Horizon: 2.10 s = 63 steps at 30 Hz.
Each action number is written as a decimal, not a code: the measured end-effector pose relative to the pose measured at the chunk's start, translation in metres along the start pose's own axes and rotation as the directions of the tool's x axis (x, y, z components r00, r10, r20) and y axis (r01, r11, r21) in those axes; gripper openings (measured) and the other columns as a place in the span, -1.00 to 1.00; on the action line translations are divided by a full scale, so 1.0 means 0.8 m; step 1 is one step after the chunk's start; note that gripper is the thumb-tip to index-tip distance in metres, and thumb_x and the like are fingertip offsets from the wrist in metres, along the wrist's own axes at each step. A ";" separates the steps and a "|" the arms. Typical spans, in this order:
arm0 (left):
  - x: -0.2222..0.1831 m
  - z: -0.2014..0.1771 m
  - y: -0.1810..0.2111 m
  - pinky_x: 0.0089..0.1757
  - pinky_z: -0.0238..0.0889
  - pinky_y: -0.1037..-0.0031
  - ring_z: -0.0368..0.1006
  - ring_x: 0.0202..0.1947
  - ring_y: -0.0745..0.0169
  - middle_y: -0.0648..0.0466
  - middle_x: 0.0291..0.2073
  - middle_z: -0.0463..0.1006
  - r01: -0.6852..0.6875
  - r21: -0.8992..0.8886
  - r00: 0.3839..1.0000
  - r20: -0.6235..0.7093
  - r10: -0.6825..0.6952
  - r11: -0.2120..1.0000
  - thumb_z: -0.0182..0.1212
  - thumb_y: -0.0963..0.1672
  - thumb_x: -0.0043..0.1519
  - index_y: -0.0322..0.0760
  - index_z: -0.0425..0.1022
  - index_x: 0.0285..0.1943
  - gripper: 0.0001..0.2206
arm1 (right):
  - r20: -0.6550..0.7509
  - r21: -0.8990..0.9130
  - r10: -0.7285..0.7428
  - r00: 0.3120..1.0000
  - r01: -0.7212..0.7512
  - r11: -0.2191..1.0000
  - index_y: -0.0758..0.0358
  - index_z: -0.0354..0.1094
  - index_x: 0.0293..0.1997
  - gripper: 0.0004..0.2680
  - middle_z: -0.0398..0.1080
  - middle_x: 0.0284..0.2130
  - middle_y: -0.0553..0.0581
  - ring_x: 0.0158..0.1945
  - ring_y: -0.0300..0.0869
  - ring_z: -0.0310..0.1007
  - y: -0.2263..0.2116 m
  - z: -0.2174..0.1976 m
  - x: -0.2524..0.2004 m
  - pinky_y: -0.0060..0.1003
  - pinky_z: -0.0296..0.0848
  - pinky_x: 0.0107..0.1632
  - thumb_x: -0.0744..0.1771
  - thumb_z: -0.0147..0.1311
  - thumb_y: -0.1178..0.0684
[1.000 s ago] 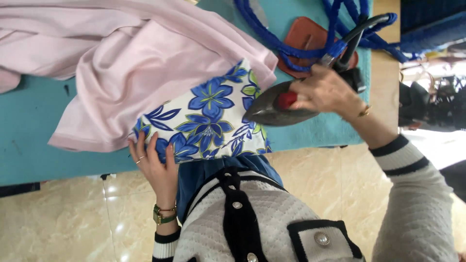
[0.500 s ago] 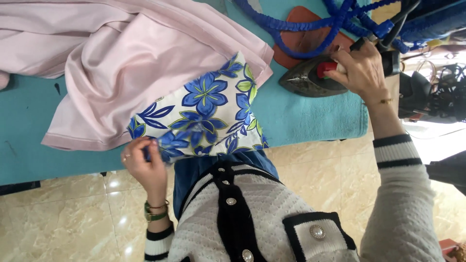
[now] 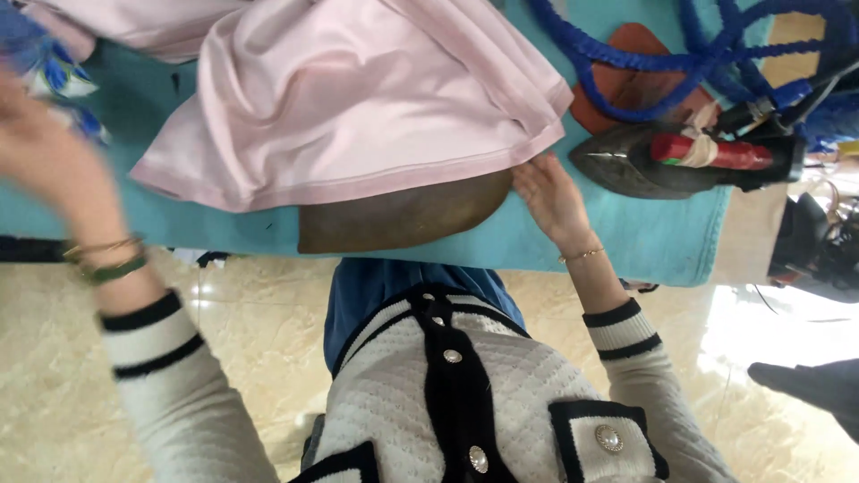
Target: Ironing and pressing pink fabric and floral patterned fabric on a professional pressing table using a steam iron.
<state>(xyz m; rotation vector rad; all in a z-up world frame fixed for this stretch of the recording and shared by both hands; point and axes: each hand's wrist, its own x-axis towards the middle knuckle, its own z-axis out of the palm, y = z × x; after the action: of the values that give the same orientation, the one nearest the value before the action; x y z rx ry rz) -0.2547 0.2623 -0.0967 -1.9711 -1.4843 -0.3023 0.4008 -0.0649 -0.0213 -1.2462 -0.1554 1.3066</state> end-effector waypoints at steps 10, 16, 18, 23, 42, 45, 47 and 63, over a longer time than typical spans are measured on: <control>0.009 -0.386 0.344 0.11 0.27 0.28 0.46 0.05 0.05 -0.09 0.01 0.49 0.661 -0.542 0.741 0.579 0.339 -0.519 0.12 -0.02 0.34 -0.28 0.35 0.22 -0.64 | 0.083 0.374 0.047 0.995 -0.074 0.924 0.22 0.45 -0.10 -0.91 0.46 -0.09 0.08 0.08 -0.11 0.50 -0.062 0.061 0.009 -0.19 0.43 0.30 0.36 0.11 0.09; -0.024 -0.428 0.427 0.33 0.06 0.11 0.19 0.42 -0.10 -0.05 0.44 0.28 0.726 0.405 0.574 0.089 0.814 -0.556 0.05 0.10 0.39 -0.14 0.23 0.49 -0.46 | 0.459 0.487 0.027 0.888 -0.277 0.828 0.45 0.33 0.14 -0.72 0.47 0.02 0.36 0.06 0.07 0.54 -0.031 0.075 0.010 0.04 0.53 0.19 0.31 -0.04 0.20; -0.018 -0.418 0.445 0.37 0.03 0.09 0.12 0.47 -0.06 0.14 0.45 0.30 0.544 0.596 0.703 0.061 0.709 -0.591 -0.04 0.10 0.45 0.04 0.31 0.46 -0.57 | 0.559 0.517 0.011 0.829 -0.358 0.778 0.57 0.27 0.21 -0.66 0.43 0.09 0.51 0.14 0.21 0.49 -0.009 0.073 0.013 0.17 0.51 0.19 0.29 -0.08 0.28; 0.023 -0.382 0.392 0.38 0.07 0.02 0.22 0.43 -0.05 0.08 0.42 0.32 0.198 0.632 0.729 0.416 0.544 -0.749 -0.07 0.15 0.41 -0.02 0.29 0.47 -0.49 | 0.736 0.417 -0.046 0.675 -0.399 0.816 0.46 0.25 0.31 -0.63 0.34 0.20 0.51 0.29 0.33 0.33 -0.003 0.085 0.019 0.39 0.38 0.20 0.35 -0.06 0.09; 0.057 -0.325 0.269 0.29 0.31 0.02 0.48 0.27 0.05 0.05 0.17 0.59 0.011 0.497 0.693 0.622 0.365 -0.868 -0.03 0.08 0.42 -0.02 0.60 0.16 -0.65 | 0.254 0.186 0.240 0.937 -0.290 0.939 0.29 0.34 0.27 -0.54 0.40 0.20 0.30 0.28 0.18 0.39 -0.087 0.162 0.069 0.21 0.29 0.37 0.35 0.05 -0.25; 0.090 -0.327 0.256 0.20 0.41 0.02 0.34 0.34 -0.10 -0.08 0.26 0.47 0.064 0.146 0.741 0.655 0.145 -0.987 0.07 0.01 0.42 -0.18 0.42 0.32 -0.64 | 0.284 0.273 -0.180 0.942 0.100 0.957 0.28 0.41 0.21 -0.62 0.51 0.12 0.21 0.23 -0.06 0.52 -0.179 0.173 0.047 -0.14 0.48 0.38 0.35 0.05 -0.16; 0.110 -0.334 0.261 0.31 0.31 0.04 0.45 0.22 0.19 0.15 0.17 0.57 -0.004 -0.175 0.925 0.373 -0.070 -0.985 0.16 -0.05 0.46 -0.09 0.54 0.20 -0.80 | 0.060 0.382 -0.414 0.908 0.363 0.850 0.32 0.13 0.60 -0.29 0.34 0.47 0.41 0.59 0.26 0.34 -0.237 0.185 0.021 0.18 0.43 0.67 0.21 0.07 -0.12; -0.059 -0.281 0.337 -0.03 0.44 0.35 0.38 -0.18 0.52 0.24 -0.27 0.52 0.626 -0.642 0.581 0.763 -0.283 -0.444 0.23 -0.13 0.40 -0.22 0.59 -0.01 -0.89 | 0.033 0.185 -0.027 0.999 0.020 0.982 0.21 0.32 0.26 -0.70 0.46 0.10 0.20 0.16 0.09 0.54 -0.046 0.038 0.041 0.09 0.56 0.23 0.42 0.04 -0.08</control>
<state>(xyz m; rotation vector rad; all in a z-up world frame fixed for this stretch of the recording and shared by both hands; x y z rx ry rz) 0.0210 0.0464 -0.0451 -1.8462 -2.7794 -2.5197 0.4141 -0.0132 0.0012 -1.0612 -0.0716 1.2926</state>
